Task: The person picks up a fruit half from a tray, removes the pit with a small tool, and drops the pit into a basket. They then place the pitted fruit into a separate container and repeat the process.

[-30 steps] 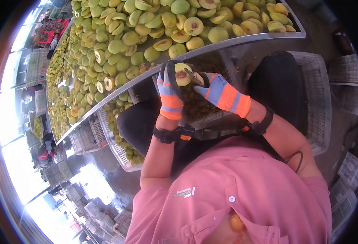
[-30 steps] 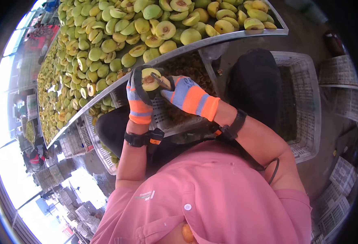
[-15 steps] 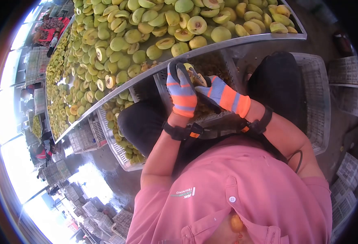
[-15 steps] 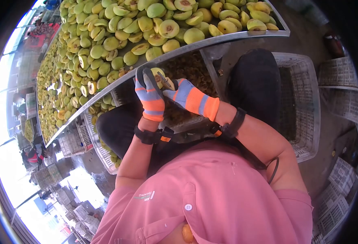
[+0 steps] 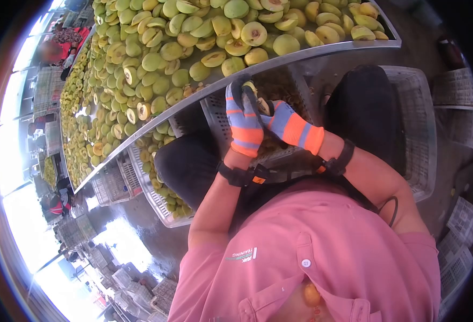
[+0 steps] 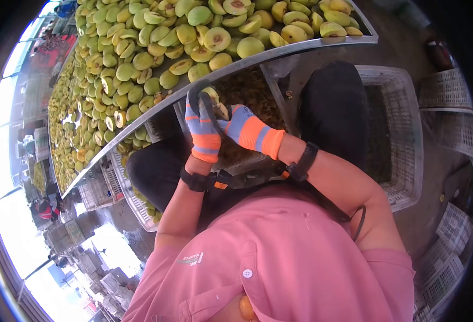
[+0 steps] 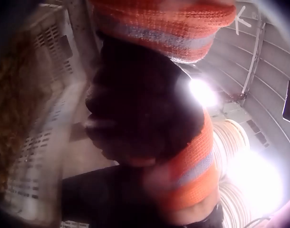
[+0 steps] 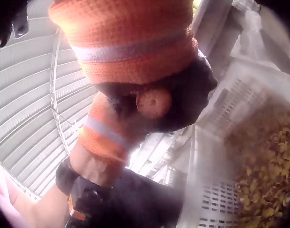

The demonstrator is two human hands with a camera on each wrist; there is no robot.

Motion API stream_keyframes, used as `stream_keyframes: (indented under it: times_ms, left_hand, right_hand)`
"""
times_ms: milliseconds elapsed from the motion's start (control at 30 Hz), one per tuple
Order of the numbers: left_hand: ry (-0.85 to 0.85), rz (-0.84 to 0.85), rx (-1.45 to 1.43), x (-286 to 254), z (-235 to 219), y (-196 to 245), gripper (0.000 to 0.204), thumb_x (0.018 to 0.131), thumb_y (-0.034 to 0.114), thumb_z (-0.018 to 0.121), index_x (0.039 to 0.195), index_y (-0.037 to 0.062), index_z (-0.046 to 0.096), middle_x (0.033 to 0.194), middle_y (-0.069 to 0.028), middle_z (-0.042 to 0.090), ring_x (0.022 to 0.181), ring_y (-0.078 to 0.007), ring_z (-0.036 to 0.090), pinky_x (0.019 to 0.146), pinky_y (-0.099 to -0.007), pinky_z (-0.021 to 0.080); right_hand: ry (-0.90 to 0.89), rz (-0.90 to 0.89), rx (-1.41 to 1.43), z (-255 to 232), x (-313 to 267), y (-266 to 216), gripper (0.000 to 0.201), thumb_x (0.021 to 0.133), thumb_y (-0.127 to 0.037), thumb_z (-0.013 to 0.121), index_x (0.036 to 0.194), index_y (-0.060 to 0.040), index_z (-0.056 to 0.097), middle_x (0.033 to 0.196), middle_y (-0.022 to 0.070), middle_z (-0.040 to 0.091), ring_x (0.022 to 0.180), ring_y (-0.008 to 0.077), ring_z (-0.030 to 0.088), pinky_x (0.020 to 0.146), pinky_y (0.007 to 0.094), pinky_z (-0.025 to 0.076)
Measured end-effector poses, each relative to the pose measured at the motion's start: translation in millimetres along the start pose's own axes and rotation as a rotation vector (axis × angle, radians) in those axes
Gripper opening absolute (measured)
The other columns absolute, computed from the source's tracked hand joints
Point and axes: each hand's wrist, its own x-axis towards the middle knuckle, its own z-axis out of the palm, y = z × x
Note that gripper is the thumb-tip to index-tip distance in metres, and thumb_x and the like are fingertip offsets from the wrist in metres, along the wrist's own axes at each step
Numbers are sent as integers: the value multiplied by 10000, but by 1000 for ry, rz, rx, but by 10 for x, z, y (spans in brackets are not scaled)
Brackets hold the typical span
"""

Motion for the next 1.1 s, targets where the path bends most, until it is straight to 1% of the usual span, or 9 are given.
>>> stream_keyframes:
  times_ms: [133, 267, 400, 500, 600, 700, 933, 967, 1100]
  left_hand:
    - [-134, 125, 71, 85, -126, 120, 225, 956, 121, 480, 1129, 27, 590, 986, -58, 603, 853, -124, 542, 755, -254, 454]
    - [-326, 122, 232, 116, -334, 285, 185, 901, 12, 510, 1058, -2, 609, 949, -93, 625, 844, -176, 593, 789, -283, 478]
    - [-230, 148, 223, 57, -303, 199, 160, 896, 17, 530, 1027, -1, 621, 877, -77, 622, 774, -168, 593, 717, -279, 477]
    - [-247, -63, -5, 35, -274, 182, 174, 938, 95, 510, 1008, 14, 647, 860, -44, 628, 782, -101, 572, 714, -257, 468]
    - [-310, -123, 10, 38, -290, 336, 203, 953, 118, 483, 1014, 1, 638, 853, -60, 622, 787, -116, 572, 717, -266, 470]
    - [-364, 98, 253, -11, -372, 520, 204, 936, 67, 464, 1035, -8, 626, 872, -82, 626, 792, -153, 590, 722, -275, 474]
    - [-336, 589, 394, -38, -467, 854, 242, 897, 37, 444, 1065, -60, 588, 955, -181, 629, 797, -268, 635, 719, -323, 507]
    - [-326, 599, 271, -22, -440, 840, 269, 785, 54, 548, 1033, -33, 605, 929, -196, 631, 770, -358, 642, 670, -353, 522]
    - [-249, 500, 49, -156, -323, 944, 250, 935, 166, 487, 1023, -33, 609, 905, -157, 637, 737, -271, 639, 650, -318, 505]
  right_hand:
    - [-326, -262, -133, -276, -98, -373, 278, 827, -233, 687, 955, 12, 663, 742, 88, 659, 657, 165, 603, 606, 295, 487]
    - [-574, 480, 438, -406, -178, -516, 245, 867, -276, 661, 727, -81, 613, 540, -25, 486, 406, 67, 428, 367, 235, 311]
    - [-502, 313, 263, -323, -189, -453, 264, 869, -290, 655, 699, -103, 580, 520, -39, 450, 395, 60, 398, 354, 242, 293]
    - [-397, 357, 67, -336, -204, -528, 222, 869, -273, 653, 752, -88, 620, 520, -38, 452, 389, 63, 395, 360, 238, 295]
    - [-561, -308, 29, -417, -185, -319, 189, 864, -258, 656, 818, -75, 658, 542, -34, 486, 404, 62, 424, 375, 234, 308]
    - [-738, 351, 327, -564, -192, -400, 188, 856, -246, 660, 872, -61, 682, 586, -33, 532, 454, 62, 471, 413, 227, 348]
    - [-829, 278, 475, -452, -426, -797, 197, 848, -213, 666, 901, -24, 679, 684, 0, 604, 530, 50, 534, 457, 192, 399]
    - [-917, 342, 554, -471, -415, -740, 207, 841, -216, 681, 901, -17, 676, 709, 7, 617, 554, 62, 547, 482, 202, 420]
    - [-987, 396, 768, -433, -499, -682, 221, 847, -225, 684, 907, -13, 673, 712, 10, 625, 596, 71, 570, 518, 217, 443]
